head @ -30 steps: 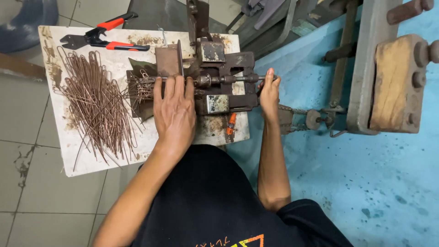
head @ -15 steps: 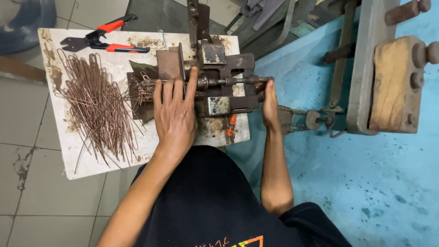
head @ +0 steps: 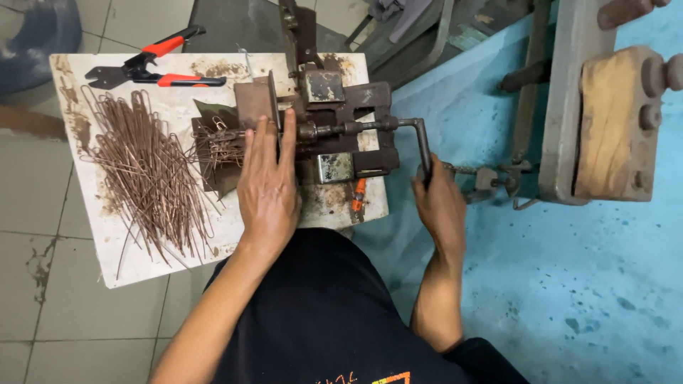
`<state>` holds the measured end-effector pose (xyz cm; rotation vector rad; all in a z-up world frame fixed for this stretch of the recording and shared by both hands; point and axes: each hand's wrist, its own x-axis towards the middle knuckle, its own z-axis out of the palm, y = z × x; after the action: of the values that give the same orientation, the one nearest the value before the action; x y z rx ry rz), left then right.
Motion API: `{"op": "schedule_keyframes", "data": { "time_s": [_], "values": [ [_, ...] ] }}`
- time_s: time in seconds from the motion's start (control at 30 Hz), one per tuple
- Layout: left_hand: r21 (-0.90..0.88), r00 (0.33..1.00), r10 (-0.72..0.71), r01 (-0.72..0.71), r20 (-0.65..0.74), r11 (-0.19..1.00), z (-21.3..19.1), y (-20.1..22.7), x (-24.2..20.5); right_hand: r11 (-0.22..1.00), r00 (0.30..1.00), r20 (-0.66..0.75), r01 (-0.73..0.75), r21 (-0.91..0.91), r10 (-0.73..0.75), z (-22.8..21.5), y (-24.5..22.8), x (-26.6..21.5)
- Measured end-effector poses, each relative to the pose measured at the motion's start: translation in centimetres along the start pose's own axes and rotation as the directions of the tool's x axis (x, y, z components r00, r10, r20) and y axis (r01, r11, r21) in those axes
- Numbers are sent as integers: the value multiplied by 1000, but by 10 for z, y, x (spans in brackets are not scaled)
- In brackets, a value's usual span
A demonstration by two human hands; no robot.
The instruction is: Operating a manual crank machine to bend and shape thin metal wires into specific components.
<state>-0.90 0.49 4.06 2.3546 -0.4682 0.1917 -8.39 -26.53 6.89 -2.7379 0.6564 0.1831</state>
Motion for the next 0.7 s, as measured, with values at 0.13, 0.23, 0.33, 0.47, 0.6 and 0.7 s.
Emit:
{"op": "schedule_keyframes", "data": {
  "time_s": [0.13, 0.23, 0.33, 0.47, 0.6, 0.7],
  "values": [
    [-29, 996, 18, -21, -90, 999, 9, -3, 0, 907, 957, -139, 185, -379, -253, -41, -2, 11],
    [-25, 995, 9, -12, -97, 1000, 8, -4, -1, 661, 923, -14, 265, -702, -386, -55, 19, 49],
    [-7, 996, 25, -26, -91, 1000, 11, -6, -1, 564, 882, 6, 306, -767, -471, -78, -6, 85],
    [54, 993, 64, -59, -103, 997, 16, -12, -3, 416, 924, 152, 299, -859, -351, -95, -33, 124],
    [0, 995, 27, -27, -98, 1000, 11, -9, -2, 348, 812, 85, 339, -874, -577, -77, 2, 112],
    [19, 995, 19, -18, -97, 1000, 13, -8, -2, 673, 897, 32, 354, -649, -441, -94, -39, 37]
  ]
}}
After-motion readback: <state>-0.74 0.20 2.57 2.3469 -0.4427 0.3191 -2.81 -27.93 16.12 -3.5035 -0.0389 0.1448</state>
